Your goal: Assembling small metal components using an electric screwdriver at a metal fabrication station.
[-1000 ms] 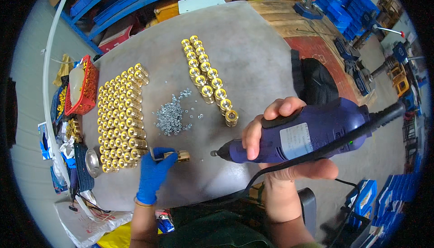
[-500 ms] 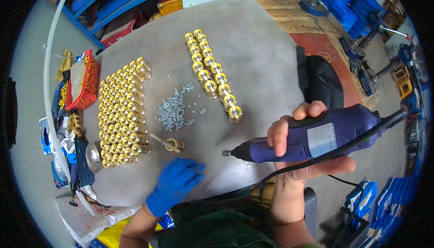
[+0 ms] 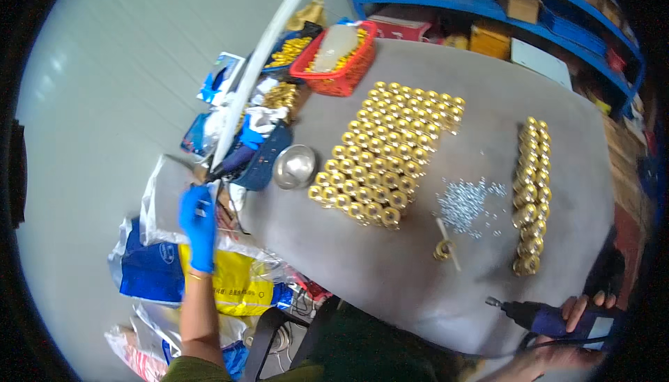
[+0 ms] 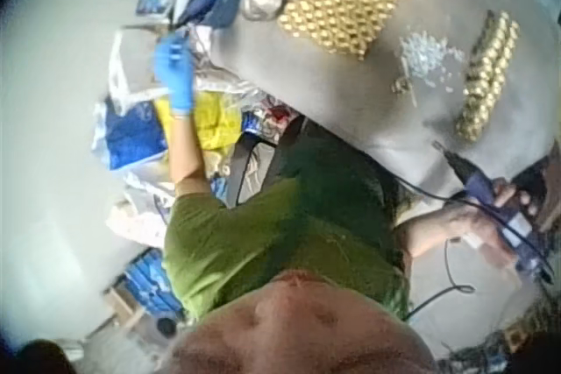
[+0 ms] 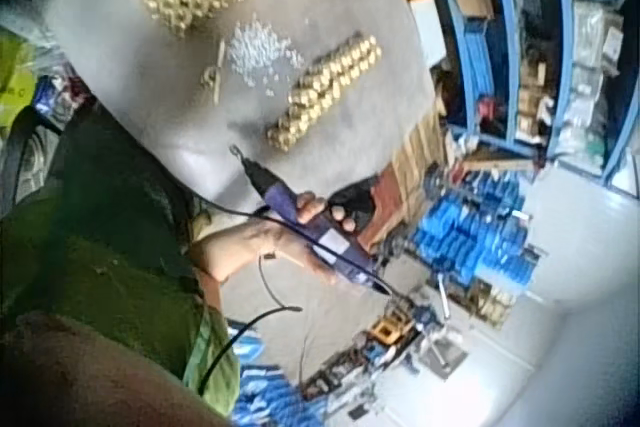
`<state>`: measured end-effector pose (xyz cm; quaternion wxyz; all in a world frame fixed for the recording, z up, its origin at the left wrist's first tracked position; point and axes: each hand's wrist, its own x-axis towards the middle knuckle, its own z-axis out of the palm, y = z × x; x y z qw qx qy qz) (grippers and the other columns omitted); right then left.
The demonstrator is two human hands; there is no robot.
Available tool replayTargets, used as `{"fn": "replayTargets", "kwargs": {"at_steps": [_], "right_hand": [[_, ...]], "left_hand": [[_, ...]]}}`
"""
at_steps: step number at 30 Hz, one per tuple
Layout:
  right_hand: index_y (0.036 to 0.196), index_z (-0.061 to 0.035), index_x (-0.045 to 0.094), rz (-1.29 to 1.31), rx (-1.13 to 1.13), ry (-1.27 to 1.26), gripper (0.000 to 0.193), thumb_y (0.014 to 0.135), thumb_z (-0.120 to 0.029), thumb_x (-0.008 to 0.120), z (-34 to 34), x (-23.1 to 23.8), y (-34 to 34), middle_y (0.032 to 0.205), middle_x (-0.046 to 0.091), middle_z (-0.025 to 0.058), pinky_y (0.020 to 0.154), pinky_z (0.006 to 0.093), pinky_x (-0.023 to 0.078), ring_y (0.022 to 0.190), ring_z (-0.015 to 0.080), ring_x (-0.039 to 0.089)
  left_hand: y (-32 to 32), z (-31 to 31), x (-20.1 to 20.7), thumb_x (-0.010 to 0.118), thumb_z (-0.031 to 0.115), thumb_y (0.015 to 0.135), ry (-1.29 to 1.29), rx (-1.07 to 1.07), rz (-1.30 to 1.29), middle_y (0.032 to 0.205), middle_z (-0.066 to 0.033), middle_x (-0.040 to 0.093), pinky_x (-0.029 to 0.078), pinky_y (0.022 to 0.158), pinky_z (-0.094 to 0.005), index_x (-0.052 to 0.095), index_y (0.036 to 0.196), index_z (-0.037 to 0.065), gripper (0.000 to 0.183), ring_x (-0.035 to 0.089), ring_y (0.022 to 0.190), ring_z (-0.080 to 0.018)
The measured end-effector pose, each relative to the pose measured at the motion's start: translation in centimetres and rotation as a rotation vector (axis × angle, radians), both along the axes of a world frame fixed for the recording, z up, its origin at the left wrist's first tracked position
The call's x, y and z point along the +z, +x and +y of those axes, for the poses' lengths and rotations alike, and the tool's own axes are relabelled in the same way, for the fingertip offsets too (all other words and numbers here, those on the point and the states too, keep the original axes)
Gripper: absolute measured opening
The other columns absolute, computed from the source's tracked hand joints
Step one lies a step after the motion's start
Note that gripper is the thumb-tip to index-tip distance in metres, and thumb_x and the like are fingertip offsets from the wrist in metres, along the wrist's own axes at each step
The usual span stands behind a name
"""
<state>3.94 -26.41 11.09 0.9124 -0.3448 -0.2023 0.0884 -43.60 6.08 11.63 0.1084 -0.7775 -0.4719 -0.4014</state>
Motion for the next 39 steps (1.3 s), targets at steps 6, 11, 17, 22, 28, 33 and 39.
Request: {"fn": "replayTargets", "kwargs": {"at_steps": [6,11,17,22,28,33,39], "right_hand": [[0.11,0.0014,0.037,-0.027,0.105,0.032,0.064,0.072,-0.044,0.06,1.1,0.4,0.0,0.099,0.042,0.0091,0.049,0.0202,0.032,0.05,0.0105,0.036],[0.111,-0.0051,0.036,-0.01,-0.078,-0.045,0.09,0.056,-0.068,0.069,2.3,1.3,-2.5,0.096,0.045,0.0048,0.047,0.0222,0.034,0.048,0.0107,0.044],[0.11,-0.007,0.039,-0.008,-0.028,-0.015,0.088,0.054,-0.067,0.071,2.5,1.3,-2.8,0.096,0.048,0.0032,0.045,0.0269,0.037,0.045,0.0126,0.047],[0.106,-0.0056,0.04,-0.058,0.073,0.1,0.08,0.06,-0.062,0.071,-0.1,0.8,-2.2,0.098,0.05,0.007,0.046,0.0288,0.041,0.047,0.0157,0.052],[0.11,-0.0065,0.039,-0.094,0.05,0.087,0.074,0.066,-0.059,0.068,-1.0,0.4,-1.4,0.099,0.05,0.0083,0.044,0.0277,0.04,0.045,0.0146,0.05],[0.108,-0.0042,0.04,-0.069,0.106,0.145,0.077,0.065,-0.061,0.068,-0.6,-0.2,-0.6,0.103,0.051,0.0088,0.048,0.0314,0.044,0.051,0.0195,0.055],[0.11,-0.0038,0.043,-0.056,0.091,0.322,0.065,0.078,-0.06,0.053,-0.3,1.3,0.0,0.11,0.053,0.0126,0.057,0.0324,0.046,0.057,0.0168,0.052]], "left_hand": [[-21.3,6.1,9.4,0.056,0.001,0.08,0.248,0.45,0.073,0.097,-0.0141,0.058,0.046,0.074,-0.0317,0.061,0.097,0.003,0.018,0.057,0.088,-0.0263],[-15.9,10.7,6.7,0.062,0.012,0.079,0.226,0.461,0.242,0.129,-0.0229,0.04,0.032,0.099,-0.0419,0.046,0.125,0.008,0.049,0.039,0.119,-0.0362],[19.2,-1.3,5.4,0.062,0.0,0.075,-0.251,-0.668,0.064,0.106,-0.0141,0.057,0.042,0.085,-0.0343,0.062,0.104,0.002,0.028,0.054,0.099,-0.0275],[35.5,-3.3,-3.4,0.066,0.017,0.075,-0.578,-1.281,0.242,0.094,-0.0094,0.058,0.045,0.079,-0.0351,0.067,0.09,0.011,0.017,0.055,0.088,-0.0267],[42.1,-2.6,-9.3,0.063,0.026,0.074,-0.707,-1.355,0.75,0.087,-0.0091,0.057,0.046,0.072,-0.0382,0.064,0.083,0.011,0.018,0.056,0.083,-0.0278],[42.7,-2.8,-9.7,0.063,0.025,0.073,-0.737,-1.321,0.8,0.085,-0.0104,0.057,0.046,0.07,-0.0385,0.064,0.082,0.011,0.017,0.056,0.081,-0.0274],[40.2,-4.0,-2.1,0.064,0.012,0.074,-1.034,-1.271,0.378,0.085,-0.0086,0.061,0.046,0.07,-0.0319,0.064,0.085,0.006,0.013,0.058,0.079,-0.0213]]}}
